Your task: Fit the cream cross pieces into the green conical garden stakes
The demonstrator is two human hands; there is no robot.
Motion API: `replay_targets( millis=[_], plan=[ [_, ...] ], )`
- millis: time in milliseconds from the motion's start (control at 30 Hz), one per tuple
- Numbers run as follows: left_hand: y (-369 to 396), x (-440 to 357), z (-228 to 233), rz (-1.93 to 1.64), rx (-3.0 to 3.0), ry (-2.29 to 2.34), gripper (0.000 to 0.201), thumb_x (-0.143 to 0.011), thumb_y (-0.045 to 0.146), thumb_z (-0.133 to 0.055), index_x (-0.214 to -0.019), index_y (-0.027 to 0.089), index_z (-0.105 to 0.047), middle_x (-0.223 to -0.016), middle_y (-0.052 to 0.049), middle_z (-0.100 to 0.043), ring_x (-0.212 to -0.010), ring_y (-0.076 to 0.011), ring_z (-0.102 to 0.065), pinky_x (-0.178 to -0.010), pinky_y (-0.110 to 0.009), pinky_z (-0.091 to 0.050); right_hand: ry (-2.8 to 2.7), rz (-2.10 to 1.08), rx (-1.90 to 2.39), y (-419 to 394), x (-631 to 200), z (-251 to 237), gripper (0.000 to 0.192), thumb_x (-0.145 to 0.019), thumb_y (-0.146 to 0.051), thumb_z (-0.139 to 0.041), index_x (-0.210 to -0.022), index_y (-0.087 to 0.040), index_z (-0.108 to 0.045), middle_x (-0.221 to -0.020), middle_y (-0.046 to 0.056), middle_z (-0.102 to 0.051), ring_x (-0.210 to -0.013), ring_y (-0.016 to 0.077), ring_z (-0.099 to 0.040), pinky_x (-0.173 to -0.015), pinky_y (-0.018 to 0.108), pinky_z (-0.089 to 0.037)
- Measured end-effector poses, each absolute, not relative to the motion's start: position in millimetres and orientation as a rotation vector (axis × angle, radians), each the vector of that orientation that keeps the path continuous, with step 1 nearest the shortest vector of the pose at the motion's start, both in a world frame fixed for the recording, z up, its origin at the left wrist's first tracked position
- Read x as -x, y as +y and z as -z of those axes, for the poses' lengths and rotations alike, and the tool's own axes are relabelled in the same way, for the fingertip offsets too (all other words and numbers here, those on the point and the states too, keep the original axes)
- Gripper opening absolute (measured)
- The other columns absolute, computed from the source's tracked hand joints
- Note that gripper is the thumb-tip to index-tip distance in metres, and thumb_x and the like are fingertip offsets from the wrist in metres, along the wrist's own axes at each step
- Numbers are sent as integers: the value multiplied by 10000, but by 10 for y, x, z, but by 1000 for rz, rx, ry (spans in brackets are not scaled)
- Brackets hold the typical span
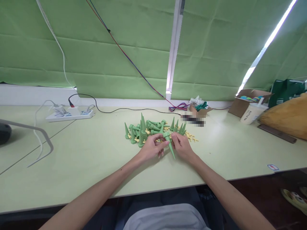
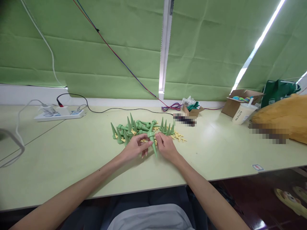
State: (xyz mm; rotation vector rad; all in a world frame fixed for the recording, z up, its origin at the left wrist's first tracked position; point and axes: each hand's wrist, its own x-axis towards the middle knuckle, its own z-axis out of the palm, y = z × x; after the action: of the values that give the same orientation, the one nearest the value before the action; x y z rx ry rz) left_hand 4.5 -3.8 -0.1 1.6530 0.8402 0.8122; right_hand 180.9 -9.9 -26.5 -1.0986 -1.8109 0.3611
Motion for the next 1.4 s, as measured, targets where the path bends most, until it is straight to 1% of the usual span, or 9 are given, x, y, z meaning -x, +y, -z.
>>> replay_targets(
  millis=[133,333,533,767,1000,1233,1333,1400],
  plan=[
    [-39,-44,39,-832,-1739,876,332,-819,504,-609,-831,188,-508,-479,48,-511,-414,-111,-508,-436,-230,-400,-1814,-353,1107,-101,-1801,259,431,-1007,-385,-317,-626,-211,-417,-515,-29,-462,-480,123,-434,-538,264,-331],
    [-48,-64,85,-902,-1827,976,346,-808,492,-614,-950,179,-577,-497,48,-529,-403,-119,-489,-447,-244,-402,-1815,-331,1120,-95,-1801,266,456,-1004,-392,-319,-596,-208,-405,-490,-24,-467,-465,122,-431,-530,270,-320],
    [-51,-71,86,-970,-1998,1052,340,-820,441,-606,-1012,160,-605,-580,25,-572,-484,-130,-525,-505,-253,-428,-1811,-299,1118,-84,-1804,290,474,-1002,-384,-323,-569,-207,-398,-471,-24,-458,-441,116,-416,-513,272,-302],
    [-19,-64,131,-996,-2121,1097,384,-813,445,-614,-1059,150,-602,-674,-4,-596,-572,-144,-548,-556,-264,-447,-1815,-261,1121,-78,-1801,284,501,-996,-382,-325,-530,-206,-380,-447,-21,-447,-420,113,-395,-500,275,-292],
    [-12,-60,149,-1029,-2162,1096,333,-809,390,-632,-1056,169,-603,-720,-4,-609,-593,-136,-545,-586,-259,-443,-1812,-267,1140,-85,-1784,258,531,-989,-374,-331,-488,-202,-368,-417,-17,-438,-398,104,-384,-485,273,-279],
    [-68,-82,80,-969,-2057,1022,256,-879,362,-532,-1076,199,-536,-666,31,-591,-500,-111,-512,-527,-236,-417,-1787,-329,1113,-110,-1778,241,483,-998,-366,-333,-553,-203,-423,-485,-12,-485,-453,118,-442,-525,271,-323],
    [-69,-76,83,-1003,-1971,1014,226,-885,397,-526,-1005,205,-517,-760,15,-627,-473,-91,-500,-481,-224,-395,-1751,-356,1090,-117,-1783,238,445,-1002,-359,-337,-597,-203,-437,-520,-16,-489,-476,119,-457,-540,262,-346],
    [-52,-68,90,-992,-1889,996,268,-909,456,-475,-903,192,-526,-700,12,-613,-453,-94,-504,-463,-223,-397,-1733,-364,1074,-120,-1785,237,431,-1004,-356,-339,-613,-203,-436,-535,-20,-486,-487,118,-460,-549,256,-355]
  ],
)
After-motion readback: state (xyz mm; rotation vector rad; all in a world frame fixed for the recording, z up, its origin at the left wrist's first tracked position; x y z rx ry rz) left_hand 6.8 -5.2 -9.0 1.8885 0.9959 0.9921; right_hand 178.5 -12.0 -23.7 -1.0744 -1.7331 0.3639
